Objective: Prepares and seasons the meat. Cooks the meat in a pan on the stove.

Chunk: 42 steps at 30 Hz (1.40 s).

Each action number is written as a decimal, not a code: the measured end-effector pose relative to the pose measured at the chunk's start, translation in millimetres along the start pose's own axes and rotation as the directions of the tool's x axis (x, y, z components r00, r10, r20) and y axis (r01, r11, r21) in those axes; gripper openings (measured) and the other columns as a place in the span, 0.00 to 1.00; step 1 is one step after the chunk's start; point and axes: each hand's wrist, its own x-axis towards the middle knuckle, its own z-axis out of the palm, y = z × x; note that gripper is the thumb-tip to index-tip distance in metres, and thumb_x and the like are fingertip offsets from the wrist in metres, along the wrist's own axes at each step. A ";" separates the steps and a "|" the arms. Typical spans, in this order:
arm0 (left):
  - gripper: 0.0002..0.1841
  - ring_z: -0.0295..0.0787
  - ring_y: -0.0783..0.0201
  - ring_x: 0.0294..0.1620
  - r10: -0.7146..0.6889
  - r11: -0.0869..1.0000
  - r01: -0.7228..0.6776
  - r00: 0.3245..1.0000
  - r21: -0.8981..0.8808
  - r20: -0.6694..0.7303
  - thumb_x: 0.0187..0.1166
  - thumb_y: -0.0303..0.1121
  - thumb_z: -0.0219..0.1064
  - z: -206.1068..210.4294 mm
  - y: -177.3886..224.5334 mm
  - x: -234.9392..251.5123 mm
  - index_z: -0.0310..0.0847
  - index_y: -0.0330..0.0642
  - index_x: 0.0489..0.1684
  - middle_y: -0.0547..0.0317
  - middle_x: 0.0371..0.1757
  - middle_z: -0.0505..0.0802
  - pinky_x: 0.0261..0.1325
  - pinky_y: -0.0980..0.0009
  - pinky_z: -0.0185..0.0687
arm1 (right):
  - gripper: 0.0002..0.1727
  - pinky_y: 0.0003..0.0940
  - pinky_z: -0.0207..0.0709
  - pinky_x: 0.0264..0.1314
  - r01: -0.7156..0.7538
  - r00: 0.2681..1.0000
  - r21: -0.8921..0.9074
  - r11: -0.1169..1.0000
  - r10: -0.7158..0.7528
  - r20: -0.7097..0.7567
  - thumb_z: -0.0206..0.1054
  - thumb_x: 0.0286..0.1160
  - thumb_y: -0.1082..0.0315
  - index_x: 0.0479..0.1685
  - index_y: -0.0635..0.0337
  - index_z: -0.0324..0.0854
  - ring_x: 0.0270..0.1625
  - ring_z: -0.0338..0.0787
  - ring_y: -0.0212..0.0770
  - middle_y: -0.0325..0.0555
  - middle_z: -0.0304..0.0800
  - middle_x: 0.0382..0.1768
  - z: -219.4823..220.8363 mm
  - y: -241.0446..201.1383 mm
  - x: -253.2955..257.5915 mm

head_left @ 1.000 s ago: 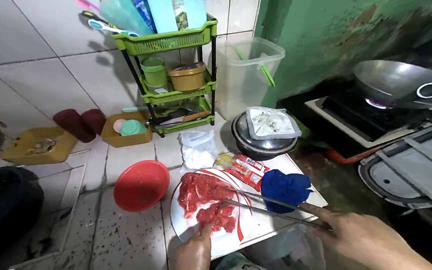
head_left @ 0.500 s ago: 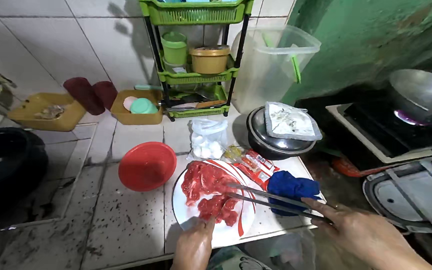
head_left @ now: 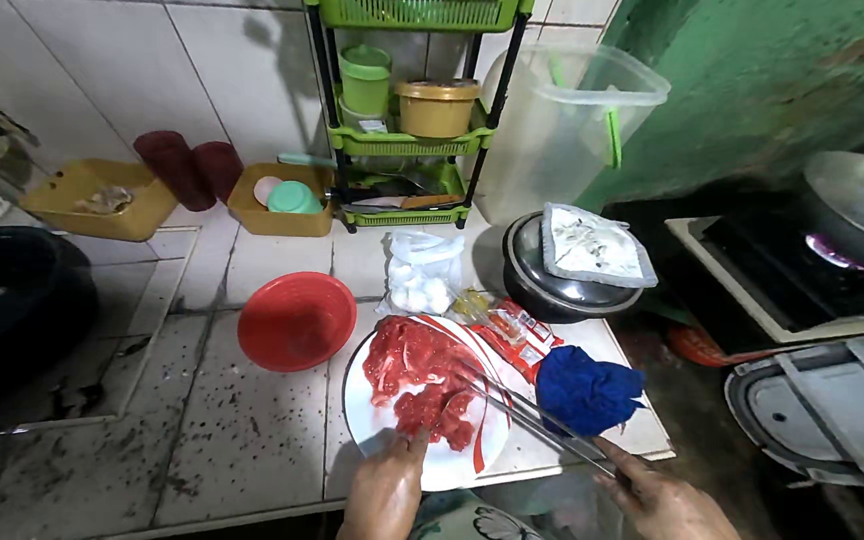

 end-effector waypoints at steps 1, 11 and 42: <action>0.17 0.93 0.54 0.24 0.000 1.000 0.000 1.000 -0.002 0.003 0.70 0.24 0.70 -0.3 0.2 0.3 0.95 0.50 0.55 0.51 0.29 0.93 0.20 0.60 0.85 | 0.29 0.73 0.81 0.48 -0.017 1.000 0.023 1.000 0.017 0.014 0.66 0.84 0.53 0.84 0.48 0.76 0.46 0.94 0.69 0.64 0.94 0.50 2.6 -1.0 -0.9; 0.15 0.94 0.53 0.25 -0.049 0.998 0.049 0.999 -0.044 -0.009 0.74 0.25 0.69 -16.4 -3.2 -0.5 0.94 0.47 0.55 0.51 0.31 0.94 0.24 0.57 0.88 | 0.34 0.71 0.80 0.53 -0.143 0.977 0.144 0.979 0.116 0.180 0.67 0.82 0.48 0.89 0.42 0.70 0.47 0.93 0.63 0.58 0.94 0.48 -5.9 0.1 -9.7; 0.18 0.92 0.51 0.21 0.052 0.998 -0.051 0.997 -0.019 0.049 0.72 0.24 0.68 -23.6 -26.5 -5.1 0.94 0.48 0.59 0.49 0.31 0.95 0.20 0.56 0.85 | 0.36 0.74 0.78 0.55 -0.271 0.938 0.004 0.963 0.263 0.226 0.66 0.82 0.45 0.90 0.42 0.68 0.50 0.93 0.68 0.62 0.94 0.51 -25.4 -51.2 -42.5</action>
